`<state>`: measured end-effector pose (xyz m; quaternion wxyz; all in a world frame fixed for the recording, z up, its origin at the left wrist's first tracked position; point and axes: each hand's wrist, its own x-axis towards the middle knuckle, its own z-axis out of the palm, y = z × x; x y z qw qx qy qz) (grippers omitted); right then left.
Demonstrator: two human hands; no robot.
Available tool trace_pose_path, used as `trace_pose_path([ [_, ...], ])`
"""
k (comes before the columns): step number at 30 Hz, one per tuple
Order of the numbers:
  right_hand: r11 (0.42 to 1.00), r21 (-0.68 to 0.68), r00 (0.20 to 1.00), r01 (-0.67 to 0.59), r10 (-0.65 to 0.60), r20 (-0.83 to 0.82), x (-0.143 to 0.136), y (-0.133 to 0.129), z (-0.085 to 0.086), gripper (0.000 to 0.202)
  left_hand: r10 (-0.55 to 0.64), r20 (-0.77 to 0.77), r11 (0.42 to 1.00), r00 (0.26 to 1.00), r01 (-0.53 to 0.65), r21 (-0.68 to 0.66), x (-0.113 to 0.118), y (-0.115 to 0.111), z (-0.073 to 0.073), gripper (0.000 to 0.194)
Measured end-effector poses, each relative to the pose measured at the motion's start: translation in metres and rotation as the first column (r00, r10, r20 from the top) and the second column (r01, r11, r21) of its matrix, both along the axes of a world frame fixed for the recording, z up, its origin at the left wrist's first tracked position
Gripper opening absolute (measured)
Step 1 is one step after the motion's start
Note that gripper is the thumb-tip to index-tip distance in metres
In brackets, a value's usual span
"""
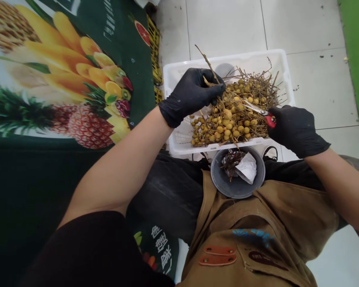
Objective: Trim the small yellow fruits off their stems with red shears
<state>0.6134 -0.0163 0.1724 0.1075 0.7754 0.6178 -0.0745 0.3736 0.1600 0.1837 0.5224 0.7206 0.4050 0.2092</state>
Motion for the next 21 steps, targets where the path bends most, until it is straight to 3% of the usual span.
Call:
trace_pose_path([
  [3,1.0,0.009,0.998,-0.007,0.008,-0.062,-0.002,0.006,-0.004,0.041,-0.05,-0.017,0.998,0.999,0.05,0.029,0.0,-0.001,-0.001,0.038],
  [8,0.986,0.164,0.992,0.012,0.009,-0.126,0.0,0.016,-0.001,0.051,-0.156,-0.012,0.976,0.988,0.157,0.148,0.002,0.0,-0.006,0.032],
  [14,0.991,0.133,0.993,-0.03,0.044,-0.106,0.011,0.009,0.003,0.05,-0.092,0.037,0.985,0.995,0.085,0.153,-0.001,0.012,-0.013,0.042],
  [21,0.982,0.158,0.995,-0.102,0.102,0.012,0.006,0.009,0.0,0.048,-0.013,0.098,0.996,0.995,0.004,0.088,-0.004,0.02,-0.007,0.04],
])
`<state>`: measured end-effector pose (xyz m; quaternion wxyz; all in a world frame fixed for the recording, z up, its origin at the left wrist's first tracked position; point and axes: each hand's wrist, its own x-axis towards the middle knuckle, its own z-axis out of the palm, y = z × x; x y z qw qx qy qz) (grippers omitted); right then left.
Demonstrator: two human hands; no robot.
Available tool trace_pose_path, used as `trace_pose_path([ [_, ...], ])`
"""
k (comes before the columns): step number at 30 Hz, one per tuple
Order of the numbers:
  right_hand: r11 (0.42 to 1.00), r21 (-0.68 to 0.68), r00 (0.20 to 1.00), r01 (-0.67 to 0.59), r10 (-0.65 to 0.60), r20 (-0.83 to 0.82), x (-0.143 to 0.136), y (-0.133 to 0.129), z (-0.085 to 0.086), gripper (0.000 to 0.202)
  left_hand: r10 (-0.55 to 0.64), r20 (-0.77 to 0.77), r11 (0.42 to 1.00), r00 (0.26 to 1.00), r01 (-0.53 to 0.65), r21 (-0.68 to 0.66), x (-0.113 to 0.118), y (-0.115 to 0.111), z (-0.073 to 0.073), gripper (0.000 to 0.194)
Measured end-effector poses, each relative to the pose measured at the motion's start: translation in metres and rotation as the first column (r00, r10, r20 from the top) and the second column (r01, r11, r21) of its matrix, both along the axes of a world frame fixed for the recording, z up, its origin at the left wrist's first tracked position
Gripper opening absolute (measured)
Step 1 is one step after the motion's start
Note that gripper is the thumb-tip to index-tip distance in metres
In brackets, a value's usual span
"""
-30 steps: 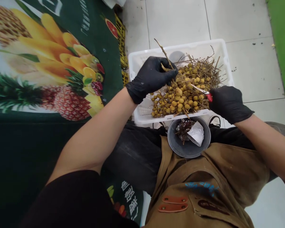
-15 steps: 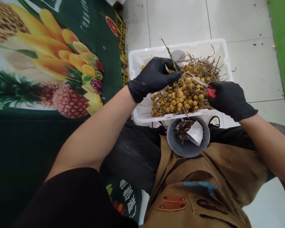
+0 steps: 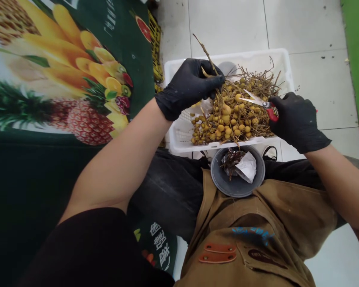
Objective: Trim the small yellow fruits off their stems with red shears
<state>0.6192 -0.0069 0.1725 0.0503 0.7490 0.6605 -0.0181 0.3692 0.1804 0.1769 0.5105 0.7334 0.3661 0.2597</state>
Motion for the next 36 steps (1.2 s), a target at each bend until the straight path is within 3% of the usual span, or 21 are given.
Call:
trace_pose_path([
  [9,1.0,-0.011,0.999,0.02,-0.021,-0.036,-0.019,0.015,-0.006,0.037,0.06,0.019,0.994,0.998,-0.057,-0.097,0.005,-0.003,0.003,0.015],
  [13,0.997,-0.065,0.999,0.042,-0.044,-0.025,-0.02,0.013,-0.005,0.033,0.153,-0.052,0.981,0.987,-0.158,-0.112,0.01,-0.006,0.002,0.021],
  [17,0.999,-0.036,1.0,-0.001,0.001,-0.006,-0.012,0.001,0.002,0.041,0.236,-0.084,0.968,0.968,-0.242,-0.067,0.013,-0.007,-0.006,0.027],
  [20,0.995,-0.055,0.995,-0.081,0.078,-0.055,-0.012,-0.008,0.005,0.046,0.221,-0.08,0.971,0.972,-0.227,-0.074,0.016,-0.009,-0.008,0.027],
  [25,0.992,-0.068,0.995,-0.102,0.101,-0.014,-0.024,-0.007,0.006,0.05,0.218,-0.123,0.971,0.968,-0.227,-0.069,0.021,-0.019,0.001,0.025],
  [30,0.983,-0.128,0.99,-0.132,0.138,0.037,-0.033,0.001,0.007,0.038,0.213,-0.188,0.974,0.959,-0.224,-0.037,0.029,-0.027,0.003,0.026],
  [33,0.982,-0.148,0.992,-0.117,0.123,0.034,-0.034,0.0,0.007,0.033,0.219,-0.195,0.974,0.956,-0.227,-0.019,0.028,-0.023,0.001,0.028],
  [36,0.991,-0.108,0.997,-0.079,0.08,0.004,-0.03,-0.005,0.009,0.033,0.194,-0.108,0.98,0.975,-0.198,-0.029,0.021,-0.012,-0.002,0.029],
])
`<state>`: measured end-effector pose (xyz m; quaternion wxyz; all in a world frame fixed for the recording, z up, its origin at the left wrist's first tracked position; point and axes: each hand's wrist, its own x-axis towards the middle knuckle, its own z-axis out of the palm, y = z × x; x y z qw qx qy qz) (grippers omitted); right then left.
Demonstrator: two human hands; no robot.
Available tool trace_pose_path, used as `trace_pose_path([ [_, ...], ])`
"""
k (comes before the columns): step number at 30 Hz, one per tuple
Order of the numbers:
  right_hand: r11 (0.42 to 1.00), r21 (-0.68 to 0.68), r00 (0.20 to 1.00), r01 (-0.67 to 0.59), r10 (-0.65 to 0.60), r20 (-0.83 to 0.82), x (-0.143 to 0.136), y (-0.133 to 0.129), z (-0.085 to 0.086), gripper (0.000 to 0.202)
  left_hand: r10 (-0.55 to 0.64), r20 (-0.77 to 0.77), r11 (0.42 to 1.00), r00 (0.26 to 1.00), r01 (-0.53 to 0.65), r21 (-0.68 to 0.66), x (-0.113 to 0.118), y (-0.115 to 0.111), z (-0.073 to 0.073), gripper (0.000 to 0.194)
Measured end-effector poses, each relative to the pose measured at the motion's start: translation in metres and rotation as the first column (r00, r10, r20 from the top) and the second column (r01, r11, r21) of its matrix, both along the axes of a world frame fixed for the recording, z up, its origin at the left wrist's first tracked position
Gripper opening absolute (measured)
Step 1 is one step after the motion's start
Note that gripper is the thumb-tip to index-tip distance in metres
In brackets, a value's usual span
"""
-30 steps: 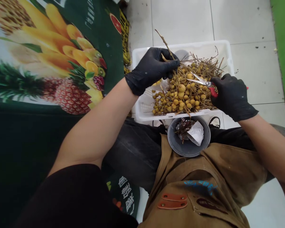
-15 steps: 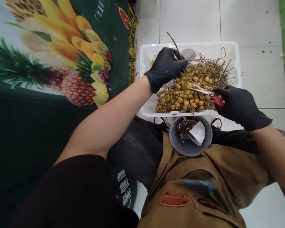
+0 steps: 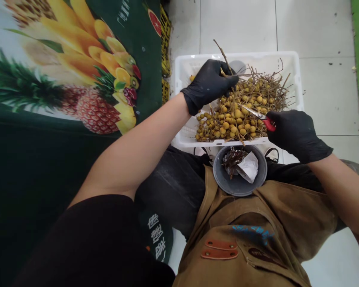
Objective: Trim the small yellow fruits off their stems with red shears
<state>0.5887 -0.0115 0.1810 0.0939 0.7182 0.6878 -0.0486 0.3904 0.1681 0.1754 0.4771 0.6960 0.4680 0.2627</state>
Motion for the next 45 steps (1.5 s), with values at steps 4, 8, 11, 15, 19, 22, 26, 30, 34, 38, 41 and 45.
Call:
trace_pose_path([
  [4,0.994,0.112,1.0,0.012,-0.012,0.0,0.01,-0.005,0.0,0.045,-0.081,0.125,0.996,0.989,0.085,-0.027,-0.013,0.018,-0.005,0.025],
  [8,0.989,0.144,0.999,-0.04,0.04,0.005,0.015,-0.006,-0.002,0.049,-0.128,0.193,0.989,0.973,0.141,-0.051,-0.022,0.025,-0.005,0.023],
  [11,0.99,0.131,0.999,-0.048,0.048,0.005,0.012,-0.003,0.001,0.05,-0.16,0.231,0.981,0.96,0.18,-0.067,-0.024,0.022,0.0,0.019],
  [15,0.989,0.131,0.997,-0.072,0.067,0.041,0.002,0.002,0.006,0.049,-0.206,0.241,0.971,0.948,0.228,-0.066,-0.02,0.014,0.004,0.019],
  [19,0.998,0.051,0.999,-0.037,0.036,0.033,-0.008,0.006,0.003,0.04,-0.209,0.183,0.969,0.961,0.229,-0.096,-0.011,0.011,-0.002,0.028],
  [22,1.0,0.009,1.0,-0.027,0.027,0.01,-0.009,0.006,-0.003,0.038,-0.188,0.101,0.975,0.977,0.198,-0.1,-0.008,0.013,-0.007,0.029],
  [26,0.999,0.051,1.0,-0.004,0.003,0.012,-0.002,0.002,-0.004,0.039,-0.144,0.037,0.988,0.989,0.145,-0.047,-0.012,0.017,-0.007,0.031],
  [30,0.997,0.073,1.0,-0.022,0.022,0.011,0.003,-0.003,0.003,0.045,-0.137,-0.005,0.991,0.991,0.137,-0.009,-0.017,0.017,-0.003,0.03],
  [34,0.998,0.004,0.998,-0.057,0.057,0.003,-0.001,-0.002,0.007,0.043,-0.192,0.07,0.981,0.979,0.191,0.019,-0.015,0.014,-0.006,0.037],
  [38,0.997,-0.056,0.999,-0.053,0.053,-0.005,-0.009,0.003,0.008,0.035,-0.236,0.126,0.972,0.963,0.234,0.033,-0.008,0.006,-0.008,0.034],
  [41,0.995,-0.093,0.999,-0.046,0.044,-0.019,-0.013,0.005,0.007,0.029,-0.233,0.058,0.972,0.971,0.232,0.032,-0.002,-0.001,-0.005,0.022],
  [45,0.995,-0.086,0.998,-0.056,0.056,-0.001,-0.016,0.005,-0.001,0.032,-0.163,-0.028,0.986,0.986,0.163,0.029,0.003,-0.005,-0.005,0.024],
])
